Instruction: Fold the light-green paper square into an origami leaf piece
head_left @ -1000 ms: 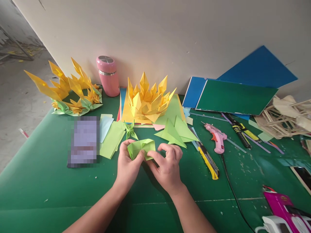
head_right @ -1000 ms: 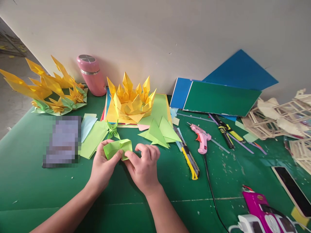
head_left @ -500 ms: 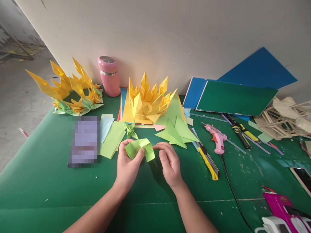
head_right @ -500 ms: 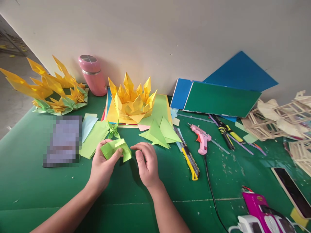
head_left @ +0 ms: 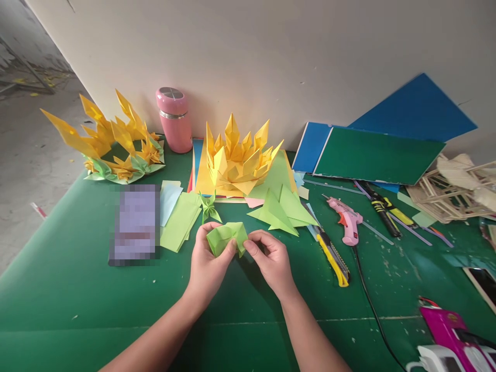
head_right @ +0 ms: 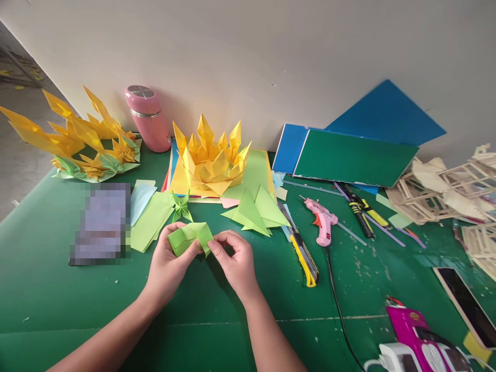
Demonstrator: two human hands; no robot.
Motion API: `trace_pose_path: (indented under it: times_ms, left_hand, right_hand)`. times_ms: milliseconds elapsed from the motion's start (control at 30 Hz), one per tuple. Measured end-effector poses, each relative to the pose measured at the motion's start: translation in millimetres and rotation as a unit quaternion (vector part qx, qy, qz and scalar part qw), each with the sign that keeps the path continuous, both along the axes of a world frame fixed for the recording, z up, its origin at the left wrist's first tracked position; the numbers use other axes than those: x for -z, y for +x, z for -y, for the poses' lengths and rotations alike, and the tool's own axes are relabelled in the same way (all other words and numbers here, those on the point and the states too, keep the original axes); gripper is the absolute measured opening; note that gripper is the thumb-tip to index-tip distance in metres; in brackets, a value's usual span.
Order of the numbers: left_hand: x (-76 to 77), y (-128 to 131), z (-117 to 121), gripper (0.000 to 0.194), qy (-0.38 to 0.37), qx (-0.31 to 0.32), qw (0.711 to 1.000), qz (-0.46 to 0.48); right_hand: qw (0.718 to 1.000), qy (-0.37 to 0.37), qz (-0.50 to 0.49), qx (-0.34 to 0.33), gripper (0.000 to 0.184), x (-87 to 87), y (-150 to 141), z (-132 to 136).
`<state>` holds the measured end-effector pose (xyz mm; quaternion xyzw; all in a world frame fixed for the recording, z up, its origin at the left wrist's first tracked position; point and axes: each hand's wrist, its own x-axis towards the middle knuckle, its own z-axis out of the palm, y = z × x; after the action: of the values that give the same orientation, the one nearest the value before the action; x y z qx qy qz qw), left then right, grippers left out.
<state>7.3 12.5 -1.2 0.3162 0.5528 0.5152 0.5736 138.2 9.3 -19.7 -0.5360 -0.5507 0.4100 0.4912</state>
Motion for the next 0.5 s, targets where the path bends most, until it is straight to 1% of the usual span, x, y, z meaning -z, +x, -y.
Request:
trace_pose_path:
  times_ms: [200,367,433,500]
  left_hand:
    - [5.5,-0.6,0.5,0.045,0.010,0.011,1.000,0.025]
    - [0.8,0.1,0.4,0.047,-0.003,0.031,0.999,0.032]
    - [-1.2,-0.9,0.9,0.049,0.006,0.051,0.998,0.040]
    - [-2.1,-3.6,1.5,0.050,0.021,0.074,0.997,0.023]
  right_hand:
    - [1.000,-0.013,-0.015,0.010,0.019,-0.8,-0.4,0.2]
    - [1.000,-0.016,-0.012,0.020,0.021,0.6,-0.4,0.8]
    - [0.999,-0.019,-0.007,0.025,0.022,1.1,-0.1,0.9]
    - [1.000,-0.021,0.003,0.022,0.023,0.7,0.4,0.9]
